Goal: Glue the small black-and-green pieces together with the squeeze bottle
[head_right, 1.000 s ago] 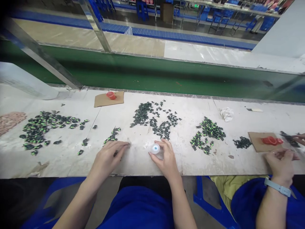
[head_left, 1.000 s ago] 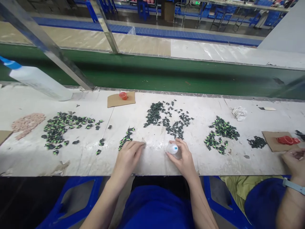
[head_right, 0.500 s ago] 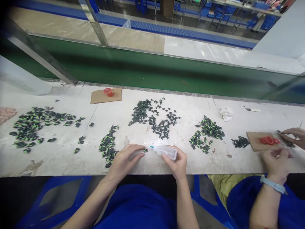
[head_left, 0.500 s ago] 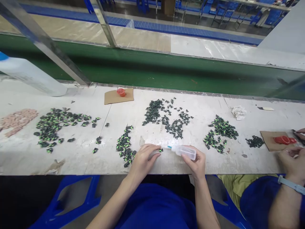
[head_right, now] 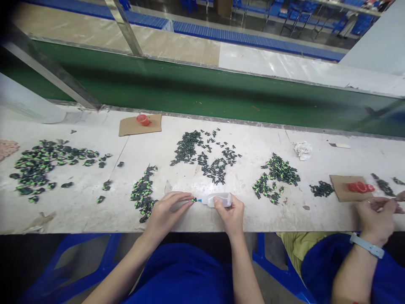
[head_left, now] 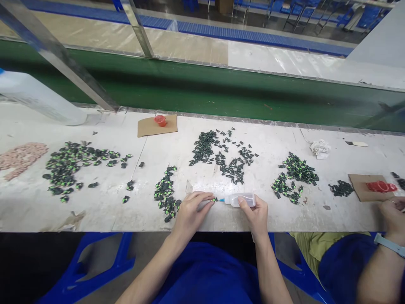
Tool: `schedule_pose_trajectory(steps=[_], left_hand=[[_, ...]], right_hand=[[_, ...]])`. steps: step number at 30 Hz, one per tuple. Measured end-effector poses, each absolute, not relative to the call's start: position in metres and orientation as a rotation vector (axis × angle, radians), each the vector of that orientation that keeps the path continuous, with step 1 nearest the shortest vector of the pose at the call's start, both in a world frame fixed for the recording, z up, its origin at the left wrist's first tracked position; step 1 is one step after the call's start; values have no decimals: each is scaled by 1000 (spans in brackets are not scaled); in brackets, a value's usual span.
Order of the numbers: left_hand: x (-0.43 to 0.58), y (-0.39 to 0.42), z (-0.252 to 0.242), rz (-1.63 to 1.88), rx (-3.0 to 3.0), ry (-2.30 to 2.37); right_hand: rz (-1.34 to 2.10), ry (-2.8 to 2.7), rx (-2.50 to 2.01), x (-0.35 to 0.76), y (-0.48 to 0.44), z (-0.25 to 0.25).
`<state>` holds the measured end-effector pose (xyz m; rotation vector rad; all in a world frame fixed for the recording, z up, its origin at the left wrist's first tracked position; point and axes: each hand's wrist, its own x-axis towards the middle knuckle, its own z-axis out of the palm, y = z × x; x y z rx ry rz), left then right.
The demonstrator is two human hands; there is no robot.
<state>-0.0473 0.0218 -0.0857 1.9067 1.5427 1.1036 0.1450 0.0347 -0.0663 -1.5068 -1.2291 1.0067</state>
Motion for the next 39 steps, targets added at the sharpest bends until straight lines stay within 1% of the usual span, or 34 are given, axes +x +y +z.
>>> schedule_pose_trajectory(steps=[39], left_hand=[[-47, 23, -84, 1105, 1867, 1523]], right_hand=[[1022, -1257, -1507, 145, 34, -70]])
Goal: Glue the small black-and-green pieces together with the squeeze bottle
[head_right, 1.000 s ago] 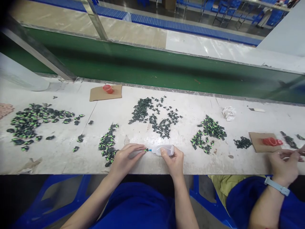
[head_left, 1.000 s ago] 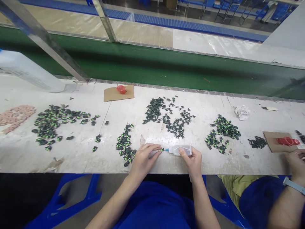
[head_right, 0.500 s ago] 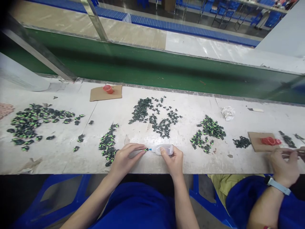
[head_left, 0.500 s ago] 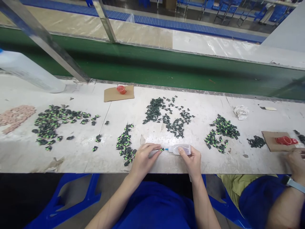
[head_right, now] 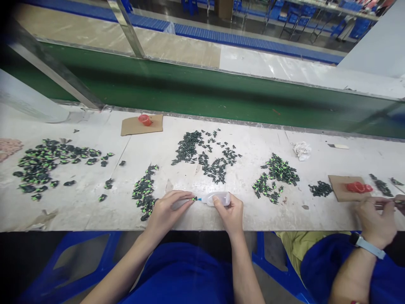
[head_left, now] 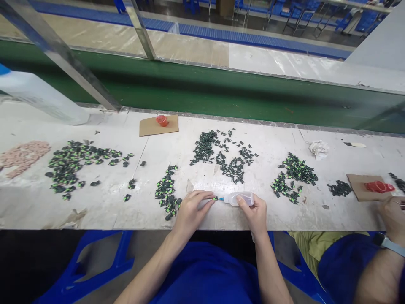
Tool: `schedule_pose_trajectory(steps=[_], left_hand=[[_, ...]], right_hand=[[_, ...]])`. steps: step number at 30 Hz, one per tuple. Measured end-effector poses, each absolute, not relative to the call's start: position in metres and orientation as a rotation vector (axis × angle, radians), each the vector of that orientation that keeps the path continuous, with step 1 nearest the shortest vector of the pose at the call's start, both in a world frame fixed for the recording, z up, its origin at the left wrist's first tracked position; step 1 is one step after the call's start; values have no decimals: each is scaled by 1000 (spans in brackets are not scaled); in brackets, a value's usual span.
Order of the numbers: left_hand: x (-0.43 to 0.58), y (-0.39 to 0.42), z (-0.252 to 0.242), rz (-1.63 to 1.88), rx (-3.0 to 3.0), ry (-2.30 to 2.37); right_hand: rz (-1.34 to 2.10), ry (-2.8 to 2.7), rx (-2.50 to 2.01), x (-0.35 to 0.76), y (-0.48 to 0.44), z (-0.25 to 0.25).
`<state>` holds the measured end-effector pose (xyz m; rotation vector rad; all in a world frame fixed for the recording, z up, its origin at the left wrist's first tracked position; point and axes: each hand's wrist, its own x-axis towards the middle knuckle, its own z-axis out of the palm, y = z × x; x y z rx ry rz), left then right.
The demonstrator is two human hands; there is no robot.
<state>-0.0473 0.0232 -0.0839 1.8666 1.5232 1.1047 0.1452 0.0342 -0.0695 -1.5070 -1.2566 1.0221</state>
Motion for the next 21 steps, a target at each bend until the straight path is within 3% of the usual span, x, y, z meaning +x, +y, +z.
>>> schedule_pose_trajectory(steps=[21], left_hand=[[-49, 25, -89, 1114, 1922, 1485]], right_hand=[[971, -1266, -1285, 142, 31, -77]])
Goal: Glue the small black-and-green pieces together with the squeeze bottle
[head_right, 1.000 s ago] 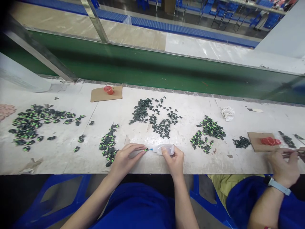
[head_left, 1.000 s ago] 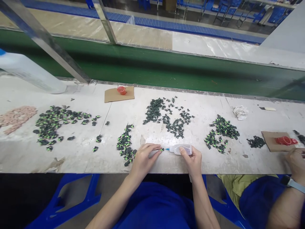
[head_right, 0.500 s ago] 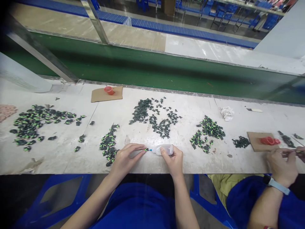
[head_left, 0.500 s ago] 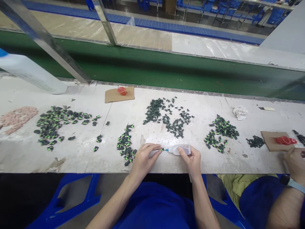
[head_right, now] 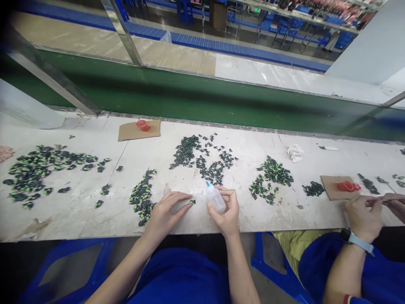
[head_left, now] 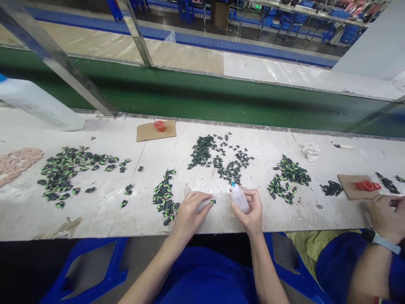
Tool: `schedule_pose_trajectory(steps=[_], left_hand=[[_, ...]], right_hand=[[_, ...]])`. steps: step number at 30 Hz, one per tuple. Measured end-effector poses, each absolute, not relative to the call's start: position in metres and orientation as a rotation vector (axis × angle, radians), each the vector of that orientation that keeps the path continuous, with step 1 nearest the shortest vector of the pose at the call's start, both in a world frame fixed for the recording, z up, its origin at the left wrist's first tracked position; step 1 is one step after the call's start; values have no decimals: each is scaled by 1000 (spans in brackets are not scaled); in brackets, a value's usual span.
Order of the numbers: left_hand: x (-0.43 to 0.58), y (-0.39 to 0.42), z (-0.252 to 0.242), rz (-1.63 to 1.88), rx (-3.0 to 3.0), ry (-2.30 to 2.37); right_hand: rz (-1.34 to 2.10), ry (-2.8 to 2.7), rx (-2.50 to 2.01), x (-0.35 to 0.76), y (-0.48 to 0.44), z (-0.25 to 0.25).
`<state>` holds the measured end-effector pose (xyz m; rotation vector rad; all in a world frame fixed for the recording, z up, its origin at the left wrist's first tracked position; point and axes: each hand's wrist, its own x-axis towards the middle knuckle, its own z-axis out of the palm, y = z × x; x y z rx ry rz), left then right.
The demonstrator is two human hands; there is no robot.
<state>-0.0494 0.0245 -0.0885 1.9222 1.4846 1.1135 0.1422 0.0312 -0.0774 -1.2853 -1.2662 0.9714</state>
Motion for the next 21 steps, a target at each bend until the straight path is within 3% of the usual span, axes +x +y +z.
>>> schedule_pose_trajectory(steps=[12, 21], left_hand=[[-61, 22, -89, 1067, 1812, 1510], [-75, 14, -79, 1142, 1479, 1637]], right_hand=[[816, -1703, -1411, 130, 34, -78], [287, -2213, -1267, 198, 78, -61]])
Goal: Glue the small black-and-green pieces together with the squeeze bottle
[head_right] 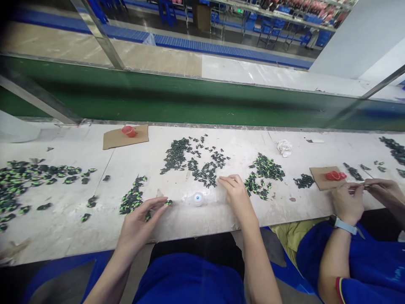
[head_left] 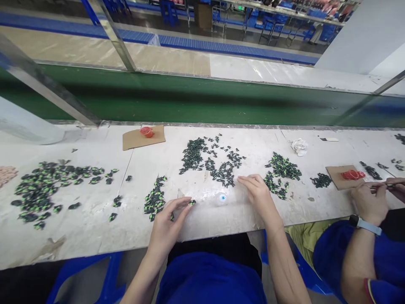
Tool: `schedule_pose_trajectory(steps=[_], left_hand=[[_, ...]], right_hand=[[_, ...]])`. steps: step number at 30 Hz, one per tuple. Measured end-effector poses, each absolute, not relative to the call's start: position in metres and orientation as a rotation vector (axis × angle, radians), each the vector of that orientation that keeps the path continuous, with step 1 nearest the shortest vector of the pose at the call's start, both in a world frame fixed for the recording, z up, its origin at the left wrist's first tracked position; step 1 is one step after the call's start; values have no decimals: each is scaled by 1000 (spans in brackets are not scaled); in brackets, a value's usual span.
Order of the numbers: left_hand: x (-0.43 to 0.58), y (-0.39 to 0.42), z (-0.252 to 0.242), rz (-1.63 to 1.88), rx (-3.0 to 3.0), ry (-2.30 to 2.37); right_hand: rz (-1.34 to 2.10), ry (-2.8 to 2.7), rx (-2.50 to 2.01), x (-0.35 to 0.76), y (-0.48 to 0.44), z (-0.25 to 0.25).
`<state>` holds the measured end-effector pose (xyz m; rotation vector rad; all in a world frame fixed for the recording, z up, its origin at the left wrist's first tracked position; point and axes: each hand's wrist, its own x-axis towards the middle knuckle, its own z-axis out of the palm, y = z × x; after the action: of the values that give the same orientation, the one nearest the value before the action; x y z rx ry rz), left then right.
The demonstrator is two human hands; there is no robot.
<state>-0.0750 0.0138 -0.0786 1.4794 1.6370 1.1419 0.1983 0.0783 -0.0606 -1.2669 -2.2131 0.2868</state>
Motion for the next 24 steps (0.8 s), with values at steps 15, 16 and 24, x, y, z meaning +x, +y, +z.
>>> schedule_pose_trajectory(steps=[15, 16, 24], left_hand=[[-66, 8, -56, 1222, 1380, 1545], [-65, 8, -54, 1231, 1371, 1542], [-62, 3, -38, 1247, 1295, 1473]], right_hand=[[-63, -2541, -1151, 201, 117, -64], [-57, -2525, -1136, 203, 116, -64], [269, -2203, -1106, 213, 95, -51]])
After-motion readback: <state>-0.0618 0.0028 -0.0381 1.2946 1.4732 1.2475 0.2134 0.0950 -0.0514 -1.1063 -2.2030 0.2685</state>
